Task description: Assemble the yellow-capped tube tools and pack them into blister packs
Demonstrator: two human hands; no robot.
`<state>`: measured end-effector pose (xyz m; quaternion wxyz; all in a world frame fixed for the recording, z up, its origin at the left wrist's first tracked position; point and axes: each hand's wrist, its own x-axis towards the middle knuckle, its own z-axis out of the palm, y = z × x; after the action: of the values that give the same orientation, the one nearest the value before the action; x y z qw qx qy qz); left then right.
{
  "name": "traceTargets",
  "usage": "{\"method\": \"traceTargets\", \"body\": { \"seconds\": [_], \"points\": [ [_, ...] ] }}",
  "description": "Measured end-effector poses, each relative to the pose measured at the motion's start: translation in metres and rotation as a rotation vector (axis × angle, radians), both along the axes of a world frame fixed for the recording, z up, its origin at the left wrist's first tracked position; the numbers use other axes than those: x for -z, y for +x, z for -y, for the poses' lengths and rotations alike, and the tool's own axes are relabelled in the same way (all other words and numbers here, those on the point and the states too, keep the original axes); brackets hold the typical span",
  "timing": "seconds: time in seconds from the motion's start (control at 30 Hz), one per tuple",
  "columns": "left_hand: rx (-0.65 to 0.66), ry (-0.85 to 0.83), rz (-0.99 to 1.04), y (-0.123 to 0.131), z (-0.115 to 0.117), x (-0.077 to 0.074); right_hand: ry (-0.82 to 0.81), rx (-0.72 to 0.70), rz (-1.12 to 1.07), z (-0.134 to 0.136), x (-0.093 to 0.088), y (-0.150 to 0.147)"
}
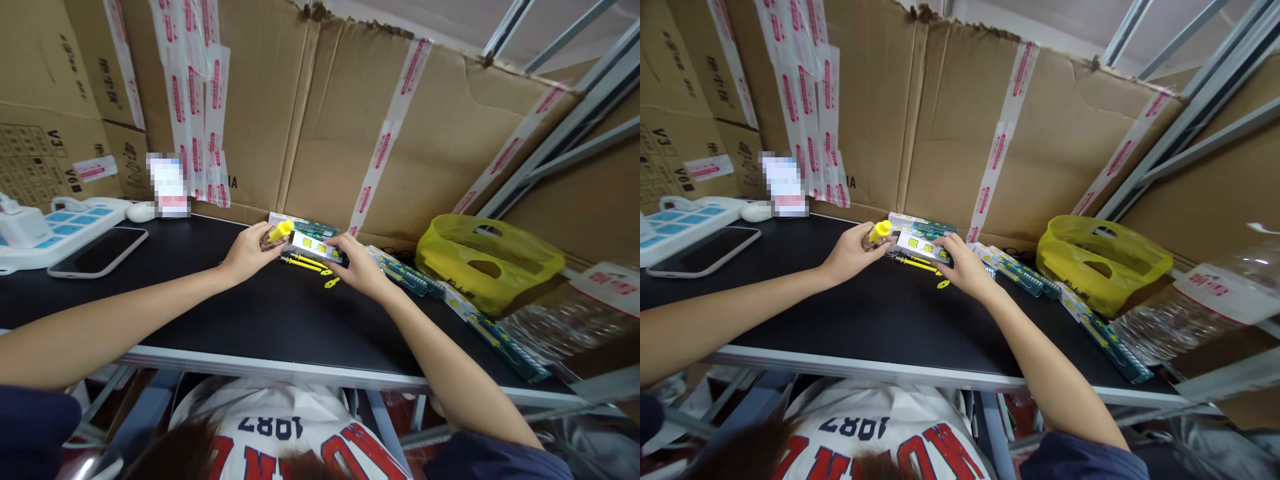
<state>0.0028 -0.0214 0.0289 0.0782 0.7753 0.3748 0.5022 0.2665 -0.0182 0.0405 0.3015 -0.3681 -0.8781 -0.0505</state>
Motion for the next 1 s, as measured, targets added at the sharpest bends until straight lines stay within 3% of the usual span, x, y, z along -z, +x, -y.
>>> {"method": "traceTargets", "body": {
  "seconds": [0.23,0.43,0.63,0.83,1.0],
  "points": [
    [0.152,-0.061,0.122,-0.001,-0.008,0.006,0.002,-0.089,-0.012,0.006,0.001,-0.006],
    [0.286,-0.01,0.128,-0.001,-0.009,0.007,-0.098,-0.096,-0.035,0.011,0.003,-0.009],
    [0.356,-0.117,0.204,-0.001,-0.01,0.012,-0.179,-0.14,-0.057,0.014,-0.002,-0.008],
    [0.249,-0.09,0.014,0.001,-0.004,0.011,-0.281,-0.122,-0.037,0.023,-0.002,-0.014],
    [0.305,-0.015,-0.264,0.006,0.009,0.013,-0.254,-0.021,0.019,0.042,0.005,-0.036]
  ]
}}
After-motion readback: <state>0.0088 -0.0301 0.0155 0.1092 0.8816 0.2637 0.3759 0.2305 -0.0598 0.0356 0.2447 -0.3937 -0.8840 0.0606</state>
